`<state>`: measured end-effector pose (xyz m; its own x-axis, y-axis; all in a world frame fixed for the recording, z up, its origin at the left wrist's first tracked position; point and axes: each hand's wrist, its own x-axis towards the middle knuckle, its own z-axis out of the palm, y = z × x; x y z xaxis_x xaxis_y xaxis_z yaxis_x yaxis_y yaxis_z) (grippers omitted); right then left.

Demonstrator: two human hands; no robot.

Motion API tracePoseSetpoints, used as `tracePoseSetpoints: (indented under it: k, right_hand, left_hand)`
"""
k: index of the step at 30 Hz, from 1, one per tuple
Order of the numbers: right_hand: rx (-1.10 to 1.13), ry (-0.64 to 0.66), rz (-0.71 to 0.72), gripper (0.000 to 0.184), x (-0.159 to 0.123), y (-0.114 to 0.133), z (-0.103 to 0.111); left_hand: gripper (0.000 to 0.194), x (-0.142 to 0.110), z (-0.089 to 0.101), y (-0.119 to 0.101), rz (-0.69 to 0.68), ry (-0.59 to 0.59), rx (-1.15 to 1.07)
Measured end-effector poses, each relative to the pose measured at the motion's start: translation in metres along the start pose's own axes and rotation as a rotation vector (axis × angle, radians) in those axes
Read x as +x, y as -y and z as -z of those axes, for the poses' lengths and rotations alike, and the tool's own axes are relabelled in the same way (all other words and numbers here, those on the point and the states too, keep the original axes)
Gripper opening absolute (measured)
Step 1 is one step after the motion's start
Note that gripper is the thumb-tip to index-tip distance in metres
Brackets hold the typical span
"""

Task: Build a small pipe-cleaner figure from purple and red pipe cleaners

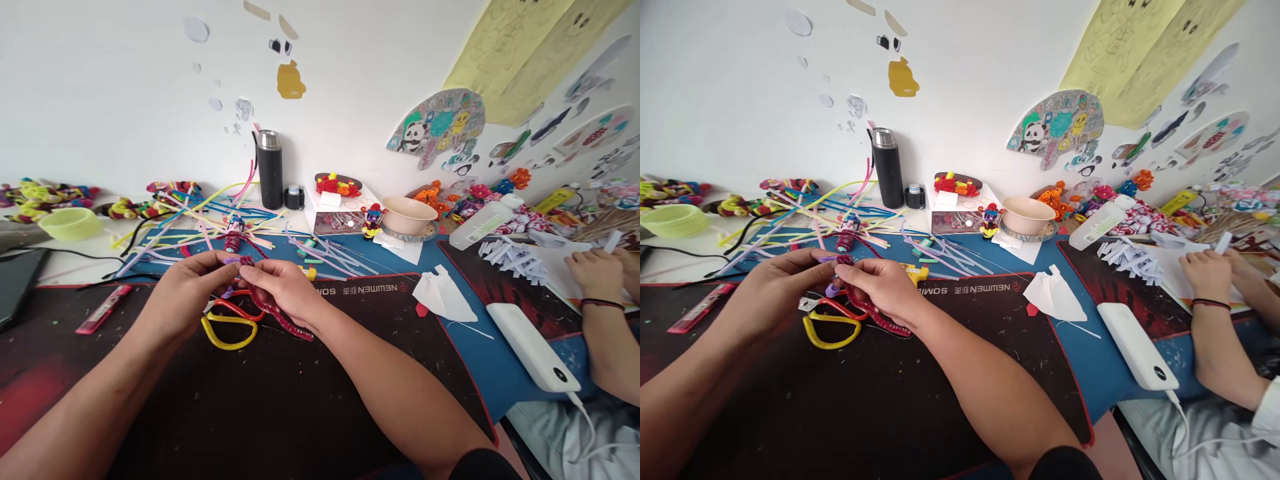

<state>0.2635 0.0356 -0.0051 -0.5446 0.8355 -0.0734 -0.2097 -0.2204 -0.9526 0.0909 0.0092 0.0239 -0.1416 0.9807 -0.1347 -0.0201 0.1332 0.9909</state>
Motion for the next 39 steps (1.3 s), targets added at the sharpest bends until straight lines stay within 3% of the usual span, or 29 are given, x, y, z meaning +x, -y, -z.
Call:
tracePoseSetpoints:
  k: [13,20,31,39]
  right_hand:
    - [-0.165,-0.03,0.09,0.046,-0.002,-0.001,0.0]
    - [-0.365,-0.087,0.21,0.046,0.0,-0.001,0.002]
    - [-0.31,-0.065,0.203,0.046,0.0,0.0,0.001]
    - [-0.295,-0.068,0.179,0.047,-0.001,0.003,0.0]
  left_hand:
    - [0.05,0.008,0.005,-0.001,0.211,0.053,-0.175]
    - [0.051,0.005,0.002,-0.004,0.117,0.036,-0.065]
    - [0.04,0.006,0.003,0.001,0.16,0.098,-0.158]
    - [0.05,0.009,0.014,0.005,0.015,0.132,0.039]
